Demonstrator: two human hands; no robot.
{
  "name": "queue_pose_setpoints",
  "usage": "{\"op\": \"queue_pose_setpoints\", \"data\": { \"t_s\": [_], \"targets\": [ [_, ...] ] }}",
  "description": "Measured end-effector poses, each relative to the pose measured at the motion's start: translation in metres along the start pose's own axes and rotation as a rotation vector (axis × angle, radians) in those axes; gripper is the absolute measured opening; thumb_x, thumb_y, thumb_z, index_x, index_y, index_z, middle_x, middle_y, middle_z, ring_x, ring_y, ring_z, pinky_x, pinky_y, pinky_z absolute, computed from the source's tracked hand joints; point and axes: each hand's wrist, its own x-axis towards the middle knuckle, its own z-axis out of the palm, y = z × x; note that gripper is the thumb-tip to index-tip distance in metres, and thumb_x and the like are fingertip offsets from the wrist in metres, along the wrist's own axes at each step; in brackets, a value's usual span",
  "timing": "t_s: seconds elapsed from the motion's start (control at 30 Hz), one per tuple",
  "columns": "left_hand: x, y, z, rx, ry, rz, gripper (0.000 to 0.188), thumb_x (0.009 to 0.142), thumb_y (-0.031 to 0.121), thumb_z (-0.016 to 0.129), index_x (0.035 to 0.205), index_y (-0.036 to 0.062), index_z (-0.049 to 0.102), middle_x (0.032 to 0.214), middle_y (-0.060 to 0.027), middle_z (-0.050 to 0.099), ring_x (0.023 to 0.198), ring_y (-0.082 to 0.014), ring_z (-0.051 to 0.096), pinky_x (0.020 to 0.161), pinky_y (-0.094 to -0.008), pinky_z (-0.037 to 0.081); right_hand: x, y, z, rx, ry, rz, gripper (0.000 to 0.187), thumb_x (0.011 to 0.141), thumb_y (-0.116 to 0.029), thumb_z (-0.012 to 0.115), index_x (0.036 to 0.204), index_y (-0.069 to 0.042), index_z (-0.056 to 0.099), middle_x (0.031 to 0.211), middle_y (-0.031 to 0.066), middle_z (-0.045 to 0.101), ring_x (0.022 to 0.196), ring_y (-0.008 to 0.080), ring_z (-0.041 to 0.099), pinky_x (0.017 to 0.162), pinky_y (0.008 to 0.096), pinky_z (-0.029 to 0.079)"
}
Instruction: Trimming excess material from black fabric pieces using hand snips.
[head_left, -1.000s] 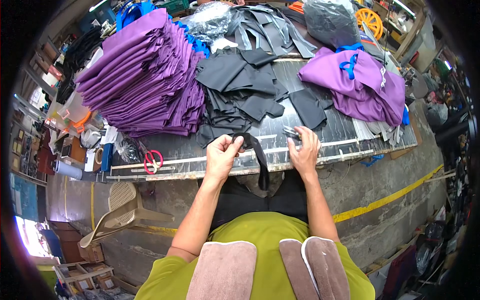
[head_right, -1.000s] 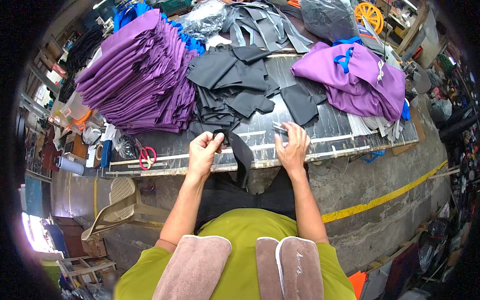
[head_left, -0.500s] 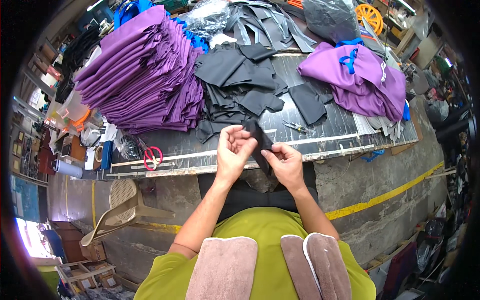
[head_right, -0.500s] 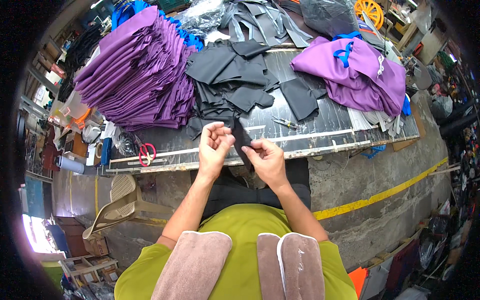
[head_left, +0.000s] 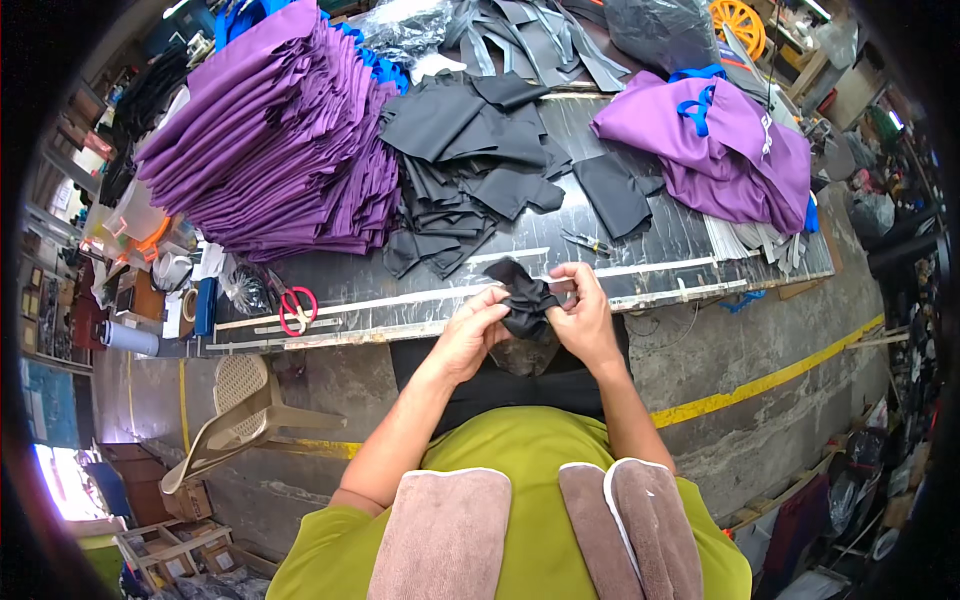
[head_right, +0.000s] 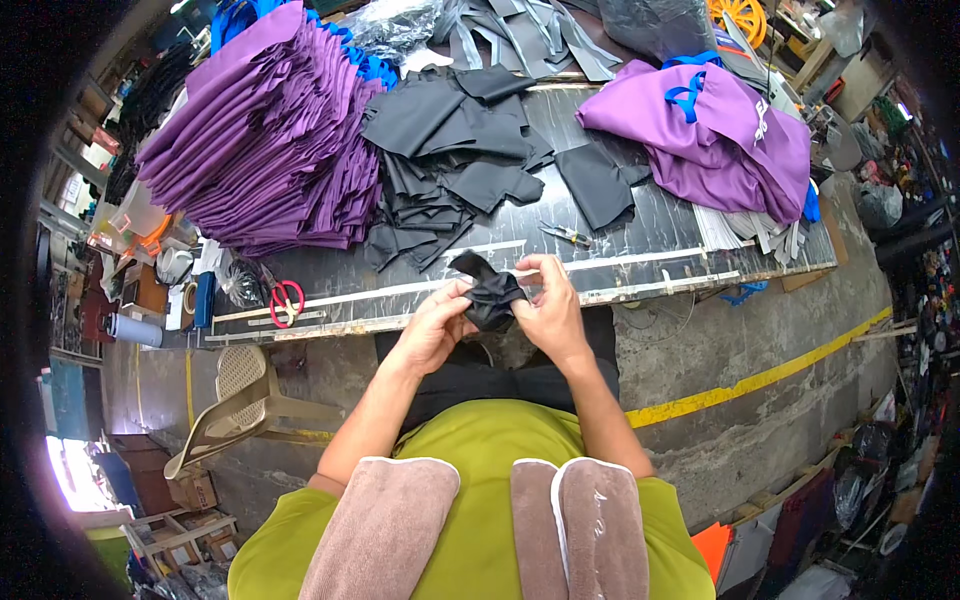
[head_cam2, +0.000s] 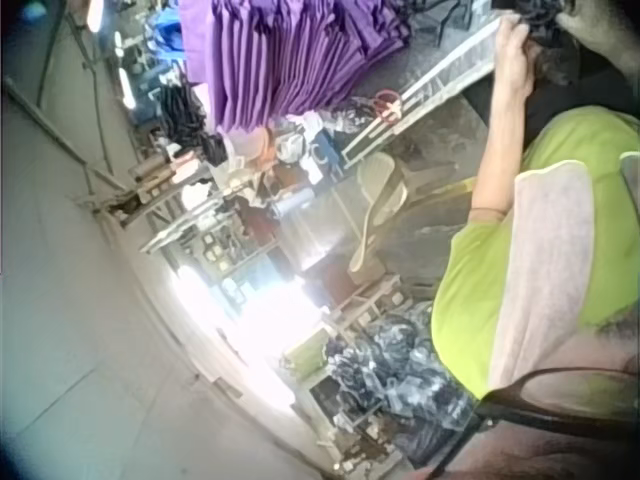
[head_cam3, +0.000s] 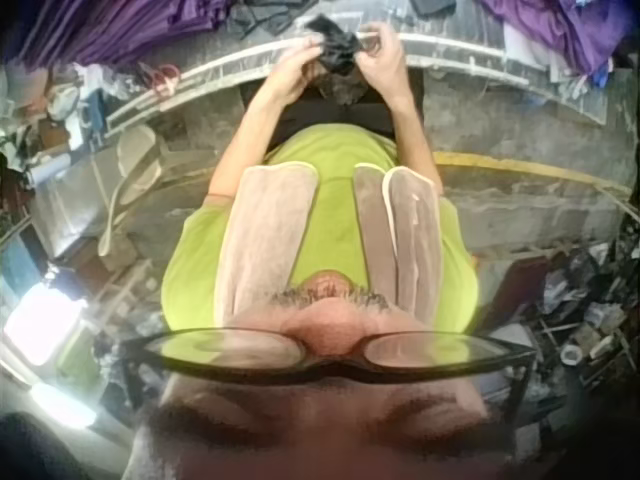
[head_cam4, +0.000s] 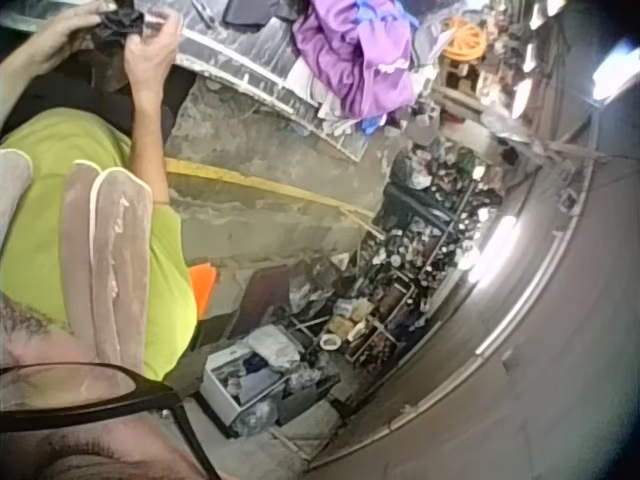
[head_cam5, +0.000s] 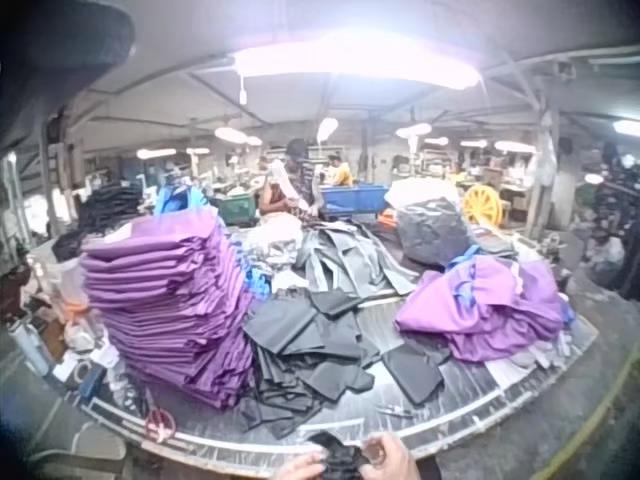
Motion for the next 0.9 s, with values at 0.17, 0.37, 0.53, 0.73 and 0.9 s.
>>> {"op": "queue_pose_setpoints", "data": {
  "t_s": [0.17,0.37,0.53,0.73,0.9],
  "targets": [
    [0.011,-0.016,-0.003,0.257,0.123,0.205,0.018,0.099,0.014,0.072,0.11,0.0063,0.06,0.082,0.0064,0.059,0.073,-0.0028,0.052,0.066,-0.022,0.042,-0.006,0.01,0.007,0.497,-0.233,0.295,0.043,0.085,0.012,0.05,0.125,-0.002,0.056,0.11,0.0075,0.067,0.097,0.0123,0.064,0.086,0.0258,0.051],
    [0.021,-0.019,-0.003,0.357,0.063,0.384,0.031,0.095,0.016,0.079,0.116,0.0023,0.062,0.081,0.0066,0.061,0.07,-0.0021,0.049,0.063,-0.0233,0.04,-0.008,0.014,0.01,1.072,-0.24,0.486,0.047,0.082,0.007,0.051,0.128,-0.004,0.052,0.117,0.0097,0.063,0.108,0.0182,0.063,0.098,0.0309,0.049],
    [0.015,-0.011,-0.014,0.688,0.015,0.34,0.026,0.095,0.015,0.078,0.109,0.0032,0.06,0.08,0.0071,0.06,0.072,-0.0026,0.048,0.065,-0.0245,0.042,-0.008,0.013,0.005,1.292,-0.214,0.485,0.048,0.082,0.005,0.058,0.128,-0.007,0.049,0.119,0.0127,0.064,0.113,0.0236,0.063,0.102,0.0343,0.049],
    [0.014,-0.018,-0.003,-0.03,0.096,0.125,0.008,0.102,0.009,0.064,0.107,0.0047,0.06,0.09,0.003,0.063,0.075,-0.0042,0.055,0.071,-0.0227,0.046,-0.014,0.035,0.019,0.475,-0.165,0.179,0.041,0.086,0.003,0.06,0.125,-0.004,0.051,0.11,0.0039,0.06,0.102,0.0135,0.061,0.089,0.0252,0.048],
    [0.008,-0.019,-0.004,0.43,0.093,0.168,0.033,0.086,0.005,0.082,0.095,0.0092,0.051,0.086,0.0054,0.056,0.077,-0.0016,0.051,0.067,-0.0223,0.042,-0.009,0.033,0.015,0.344,-0.097,0.268,0.042,0.092,0.006,0.055,0.133,-0.003,0.053,0.108,0.0034,0.062,0.095,0.0067,0.06,0.084,0.0192,0.047]
  ]
}}
